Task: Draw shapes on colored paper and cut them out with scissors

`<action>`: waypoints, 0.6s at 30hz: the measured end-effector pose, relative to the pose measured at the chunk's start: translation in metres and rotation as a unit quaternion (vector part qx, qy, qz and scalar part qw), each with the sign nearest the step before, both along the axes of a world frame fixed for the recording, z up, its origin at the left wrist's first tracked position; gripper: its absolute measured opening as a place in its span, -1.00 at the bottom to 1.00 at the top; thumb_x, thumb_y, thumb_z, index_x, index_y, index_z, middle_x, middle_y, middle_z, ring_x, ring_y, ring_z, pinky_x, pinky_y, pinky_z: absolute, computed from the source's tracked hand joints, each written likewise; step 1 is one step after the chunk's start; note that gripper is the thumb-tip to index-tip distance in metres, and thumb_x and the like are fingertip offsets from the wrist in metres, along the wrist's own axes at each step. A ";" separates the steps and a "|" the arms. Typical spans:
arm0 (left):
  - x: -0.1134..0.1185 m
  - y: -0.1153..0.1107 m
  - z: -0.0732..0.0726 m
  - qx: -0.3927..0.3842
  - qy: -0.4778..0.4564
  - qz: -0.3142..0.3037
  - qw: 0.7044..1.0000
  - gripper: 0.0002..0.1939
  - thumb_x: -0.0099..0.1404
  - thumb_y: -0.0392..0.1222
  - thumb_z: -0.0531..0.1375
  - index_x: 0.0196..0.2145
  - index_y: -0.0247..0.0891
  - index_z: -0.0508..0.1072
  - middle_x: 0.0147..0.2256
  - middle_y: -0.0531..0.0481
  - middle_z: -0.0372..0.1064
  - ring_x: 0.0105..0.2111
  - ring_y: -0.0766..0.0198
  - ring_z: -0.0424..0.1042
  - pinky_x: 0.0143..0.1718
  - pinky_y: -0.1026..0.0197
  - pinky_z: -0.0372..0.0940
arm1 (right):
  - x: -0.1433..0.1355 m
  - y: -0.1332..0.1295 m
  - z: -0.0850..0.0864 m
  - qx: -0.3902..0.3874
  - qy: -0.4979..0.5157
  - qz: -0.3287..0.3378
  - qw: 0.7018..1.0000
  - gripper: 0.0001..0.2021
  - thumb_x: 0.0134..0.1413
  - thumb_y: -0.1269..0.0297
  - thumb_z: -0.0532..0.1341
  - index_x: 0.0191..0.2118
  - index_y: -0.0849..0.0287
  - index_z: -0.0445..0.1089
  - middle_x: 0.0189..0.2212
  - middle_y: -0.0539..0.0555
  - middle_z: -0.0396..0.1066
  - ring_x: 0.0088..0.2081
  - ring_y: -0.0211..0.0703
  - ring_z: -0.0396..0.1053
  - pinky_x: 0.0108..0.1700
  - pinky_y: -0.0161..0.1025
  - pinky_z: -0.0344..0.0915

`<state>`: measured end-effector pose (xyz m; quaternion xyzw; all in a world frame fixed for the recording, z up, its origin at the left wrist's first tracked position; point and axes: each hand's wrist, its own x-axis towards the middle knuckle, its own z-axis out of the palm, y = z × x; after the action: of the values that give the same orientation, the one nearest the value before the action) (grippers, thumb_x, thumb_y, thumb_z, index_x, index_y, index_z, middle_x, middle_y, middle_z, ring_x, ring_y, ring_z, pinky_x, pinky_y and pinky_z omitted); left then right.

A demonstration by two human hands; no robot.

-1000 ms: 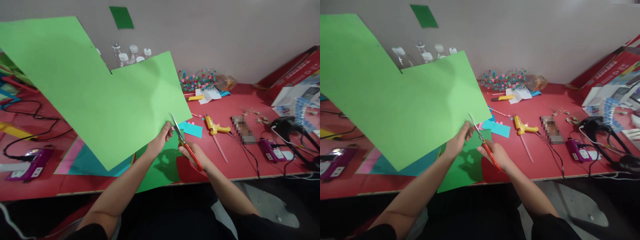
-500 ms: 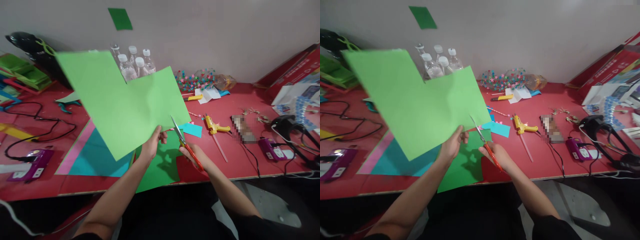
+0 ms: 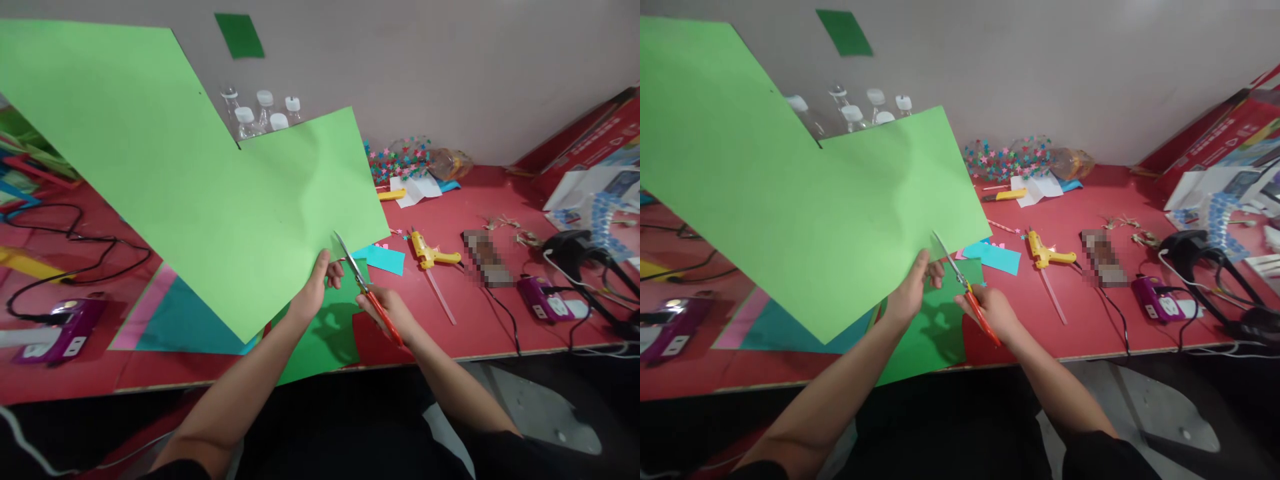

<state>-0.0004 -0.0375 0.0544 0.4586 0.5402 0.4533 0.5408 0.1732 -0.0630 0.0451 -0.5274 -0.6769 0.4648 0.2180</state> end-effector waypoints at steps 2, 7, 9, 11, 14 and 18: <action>-0.001 -0.002 0.002 -0.005 0.008 -0.003 1.000 -0.36 0.28 0.39 -0.14 -0.54 -0.20 0.34 -0.62 0.04 0.24 -0.52 0.30 0.27 -0.33 0.21 0.25 | -0.002 -0.002 -0.003 -0.002 0.008 -0.011 1.000 -0.52 0.10 -0.21 0.04 -0.54 0.11 0.05 -0.67 -0.08 0.08 -0.59 -0.30 0.08 -0.54 -0.35 0.00; 0.004 -0.011 0.007 -0.022 0.032 -0.059 0.997 -0.33 0.22 0.46 -0.15 -0.58 -0.19 0.28 -0.65 0.07 0.14 -0.56 0.30 0.20 -0.38 0.19 0.24 | -0.005 -0.004 -0.002 -0.002 0.013 -0.006 1.000 -0.56 0.10 -0.20 0.04 -0.46 0.12 0.14 -0.62 -0.07 0.14 -0.56 -0.28 0.12 -0.52 -0.36 0.03; 0.006 -0.014 0.007 -0.031 0.031 -0.076 0.996 -0.32 0.19 0.49 -0.17 -0.59 -0.17 0.25 -0.67 0.08 0.10 -0.58 0.29 0.17 -0.41 0.18 0.22 | -0.006 -0.004 -0.001 -0.003 0.021 -0.010 1.000 -0.57 0.11 -0.19 0.04 -0.44 0.12 0.14 -0.63 -0.08 0.13 -0.58 -0.29 0.10 -0.53 -0.36 0.02; 0.007 -0.015 0.006 -0.033 0.030 -0.084 0.995 -0.31 0.18 0.50 -0.20 -0.60 -0.17 0.24 -0.68 0.08 0.07 -0.58 0.29 0.15 -0.41 0.17 0.20 | -0.007 -0.005 -0.002 -0.001 0.039 -0.025 0.999 -0.55 0.10 -0.20 0.04 -0.48 0.11 0.11 -0.67 -0.10 0.08 -0.61 -0.31 0.07 -0.55 -0.36 -0.01; 0.008 -0.016 0.003 -0.028 0.038 -0.085 0.995 -0.31 0.18 0.51 -0.20 -0.61 -0.16 0.23 -0.68 0.08 0.06 -0.58 0.29 0.14 -0.42 0.17 0.20 | -0.009 -0.007 -0.005 0.004 0.065 -0.046 0.997 -0.52 0.09 -0.22 0.05 -0.53 0.11 0.09 -0.71 -0.11 0.05 -0.62 -0.31 0.06 -0.56 -0.35 -0.01; 0.012 -0.017 -0.006 -0.038 0.041 -0.092 0.994 -0.29 0.14 0.54 -0.19 -0.63 -0.17 0.22 -0.69 0.09 0.05 -0.60 0.30 0.13 -0.43 0.17 0.18 | -0.009 -0.004 -0.005 0.009 0.087 -0.048 0.995 -0.54 0.12 -0.19 0.05 -0.50 0.12 0.15 -0.69 -0.09 0.13 -0.61 -0.30 0.12 -0.54 -0.35 0.05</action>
<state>0.0119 -0.0543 0.0481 0.5038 0.5345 0.3619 0.5741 0.1642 -0.0671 0.0401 -0.5147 -0.6339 0.4916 0.3027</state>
